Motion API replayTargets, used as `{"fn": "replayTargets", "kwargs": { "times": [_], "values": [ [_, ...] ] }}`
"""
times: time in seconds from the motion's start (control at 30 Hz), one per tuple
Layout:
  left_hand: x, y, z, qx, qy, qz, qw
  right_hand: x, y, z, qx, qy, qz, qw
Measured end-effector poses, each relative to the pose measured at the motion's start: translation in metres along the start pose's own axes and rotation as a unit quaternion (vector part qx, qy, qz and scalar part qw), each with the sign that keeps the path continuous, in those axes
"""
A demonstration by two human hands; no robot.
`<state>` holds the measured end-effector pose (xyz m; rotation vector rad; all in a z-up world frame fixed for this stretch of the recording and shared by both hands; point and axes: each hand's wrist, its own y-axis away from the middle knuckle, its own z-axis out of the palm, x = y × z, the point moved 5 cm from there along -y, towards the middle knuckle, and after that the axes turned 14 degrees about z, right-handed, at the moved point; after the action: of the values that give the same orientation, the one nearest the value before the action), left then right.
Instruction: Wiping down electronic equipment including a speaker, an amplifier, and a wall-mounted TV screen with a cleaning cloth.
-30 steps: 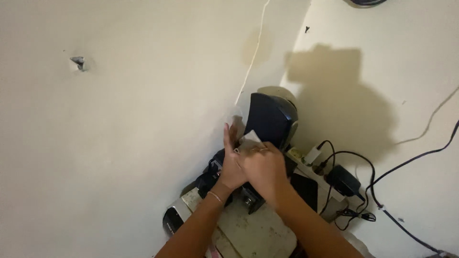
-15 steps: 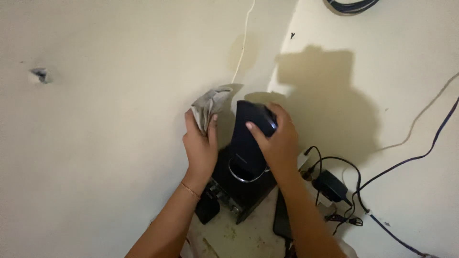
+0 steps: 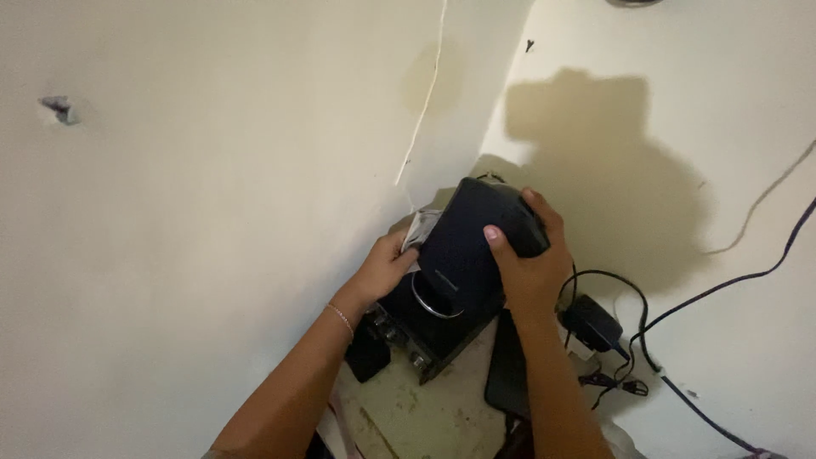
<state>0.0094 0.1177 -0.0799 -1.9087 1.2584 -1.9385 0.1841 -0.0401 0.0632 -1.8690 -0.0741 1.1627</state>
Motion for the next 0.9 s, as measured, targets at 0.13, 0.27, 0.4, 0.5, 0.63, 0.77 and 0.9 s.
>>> {"fn": "replayTargets", "kwargs": {
  "times": [0.13,0.27,0.4,0.5,0.63,0.77,0.9],
  "values": [
    [0.029,0.014,0.002,0.042,-0.056,0.041,0.997,-0.012,-0.005,0.017,-0.032,-0.007,-0.012,0.999],
    [0.038,0.038,0.004,0.202,-0.054,-0.038,0.977,-0.03,-0.013,0.037,-0.062,-0.013,0.087,0.994],
    [-0.008,0.065,0.013,0.274,-0.008,-0.107,0.956,-0.022,-0.011,0.047,0.013,0.095,-0.025,0.995],
    [-0.061,0.089,0.017,0.228,-0.032,-0.063,0.971,-0.048,-0.007,0.055,0.012,0.137,-0.009,0.991],
    [0.073,0.07,-0.007,0.092,-0.061,-0.18,0.977,-0.052,-0.013,0.059,0.01,0.266,0.003,0.964],
    [0.159,0.062,-0.015,0.114,-0.227,-0.243,0.936,-0.04,-0.014,0.054,0.014,0.318,-0.081,0.944],
    [0.121,0.061,0.036,0.051,-0.698,0.095,0.708,-0.039,-0.012,0.053,0.023,0.287,-0.116,0.951]
  ]
}}
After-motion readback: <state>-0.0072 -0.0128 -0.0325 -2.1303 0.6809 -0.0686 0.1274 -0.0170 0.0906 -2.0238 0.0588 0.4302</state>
